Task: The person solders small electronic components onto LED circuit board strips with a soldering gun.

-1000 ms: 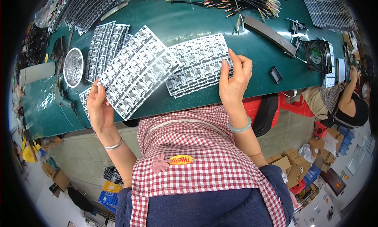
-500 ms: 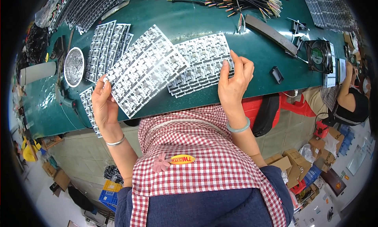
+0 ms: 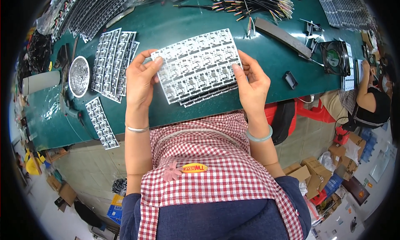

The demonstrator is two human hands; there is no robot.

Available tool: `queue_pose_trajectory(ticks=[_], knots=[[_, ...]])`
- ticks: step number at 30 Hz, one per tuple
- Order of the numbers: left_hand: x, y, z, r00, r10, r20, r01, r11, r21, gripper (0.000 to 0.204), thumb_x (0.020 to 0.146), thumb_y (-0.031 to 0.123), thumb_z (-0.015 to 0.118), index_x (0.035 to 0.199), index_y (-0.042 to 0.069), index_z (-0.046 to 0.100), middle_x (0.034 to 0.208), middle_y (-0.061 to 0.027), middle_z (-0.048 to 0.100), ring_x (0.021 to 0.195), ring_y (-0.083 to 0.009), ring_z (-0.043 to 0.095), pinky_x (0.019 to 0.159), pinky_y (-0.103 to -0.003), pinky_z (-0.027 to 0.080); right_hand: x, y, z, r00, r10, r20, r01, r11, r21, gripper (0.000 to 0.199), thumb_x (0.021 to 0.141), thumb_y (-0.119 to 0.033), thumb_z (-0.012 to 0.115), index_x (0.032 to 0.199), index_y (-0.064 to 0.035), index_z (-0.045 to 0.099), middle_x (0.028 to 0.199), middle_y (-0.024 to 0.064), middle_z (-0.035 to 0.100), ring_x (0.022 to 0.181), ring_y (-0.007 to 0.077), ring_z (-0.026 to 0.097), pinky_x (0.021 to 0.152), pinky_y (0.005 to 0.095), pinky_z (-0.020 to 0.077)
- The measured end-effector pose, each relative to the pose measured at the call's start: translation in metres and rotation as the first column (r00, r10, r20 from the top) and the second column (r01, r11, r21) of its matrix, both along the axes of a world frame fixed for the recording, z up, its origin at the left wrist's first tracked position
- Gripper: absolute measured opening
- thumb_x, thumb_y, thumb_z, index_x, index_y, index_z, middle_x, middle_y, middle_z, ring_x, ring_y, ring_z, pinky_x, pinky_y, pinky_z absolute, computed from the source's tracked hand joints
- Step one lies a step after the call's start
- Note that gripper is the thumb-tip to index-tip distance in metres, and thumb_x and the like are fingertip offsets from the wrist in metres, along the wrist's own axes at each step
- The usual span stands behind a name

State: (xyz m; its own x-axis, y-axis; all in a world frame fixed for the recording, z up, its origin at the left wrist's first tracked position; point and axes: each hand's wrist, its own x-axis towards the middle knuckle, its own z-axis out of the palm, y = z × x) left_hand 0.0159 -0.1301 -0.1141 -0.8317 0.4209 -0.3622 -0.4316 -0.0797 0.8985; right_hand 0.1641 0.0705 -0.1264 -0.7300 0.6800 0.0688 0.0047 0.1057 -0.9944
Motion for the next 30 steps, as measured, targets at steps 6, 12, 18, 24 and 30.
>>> queue_pose_trajectory(ticks=[6, 12, 18, 24, 30], knots=[[0.006, 0.02, 0.001, 0.963, 0.033, -0.268, -0.101, 0.965, -0.242, 0.03, 0.085, 0.008, 0.07, 0.111, -0.003, 0.062, 0.066, 0.0001, 0.065, 0.05, -0.0013, 0.046, 0.047, -0.016, 0.03, 0.0, 0.011, -0.002, 0.994, -0.056, 0.099, 0.02, 0.943, 0.333, 0.03, 0.086, -0.005, 0.068, 0.115, 0.0017, 0.066, 0.092, 0.0092, 0.062, 0.079, 0.0162, 0.056, 0.067, 0.0273, 0.0455], [0.012, 0.021, -0.01, 0.922, -0.018, -0.386, -0.151, 0.902, -0.404, 0.033, 0.085, 0.01, 0.072, 0.115, -0.002, 0.065, 0.063, 0.0033, 0.059, 0.056, -0.0003, 0.045, 0.049, -0.019, 0.033, 0.0, 0.009, -0.011, 0.99, -0.084, 0.115, 0.036, 0.927, 0.373, 0.031, 0.085, -0.005, 0.069, 0.116, 0.0006, 0.066, 0.094, 0.0107, 0.06, 0.079, 0.0187, 0.055, 0.07, 0.0294, 0.0459], [0.014, 0.021, -0.019, 0.839, -0.106, -0.534, -0.217, 0.834, -0.507, 0.036, 0.085, 0.013, 0.073, 0.118, -0.002, 0.065, 0.065, 0.0001, 0.061, 0.059, -0.0029, 0.048, 0.054, -0.02, 0.039, 0.0, 0.007, -0.014, 0.983, -0.139, 0.121, 0.065, 0.877, 0.476, 0.032, 0.085, -0.006, 0.069, 0.117, -0.0032, 0.068, 0.099, 0.0091, 0.055, 0.08, 0.0159, 0.052, 0.067, 0.0273, 0.0441], [0.016, 0.021, -0.02, 0.807, -0.168, -0.566, -0.226, 0.798, -0.559, 0.035, 0.087, 0.013, 0.072, 0.118, -0.002, 0.065, 0.066, -0.0014, 0.062, 0.06, -0.0031, 0.049, 0.054, -0.02, 0.039, 0.002, 0.002, -0.006, 0.977, -0.147, 0.155, 0.06, 0.884, 0.463, 0.028, 0.085, -0.005, 0.068, 0.113, 0.0002, 0.067, 0.1, 0.0126, 0.053, 0.089, 0.0235, 0.055, 0.077, 0.0329, 0.0464], [0.017, 0.022, -0.018, 0.791, -0.221, -0.57, -0.226, 0.761, -0.609, 0.036, 0.087, 0.014, 0.072, 0.118, -0.003, 0.065, 0.066, -0.0028, 0.062, 0.06, -0.0044, 0.05, 0.055, -0.021, 0.04, 0.001, 0.003, -0.01, 0.977, -0.154, 0.146, 0.048, 0.833, 0.552, 0.027, 0.084, -0.004, 0.068, 0.11, 0.0, 0.067, 0.099, 0.012, 0.052, 0.09, 0.0245, 0.053, 0.076, 0.0334, 0.0457]])
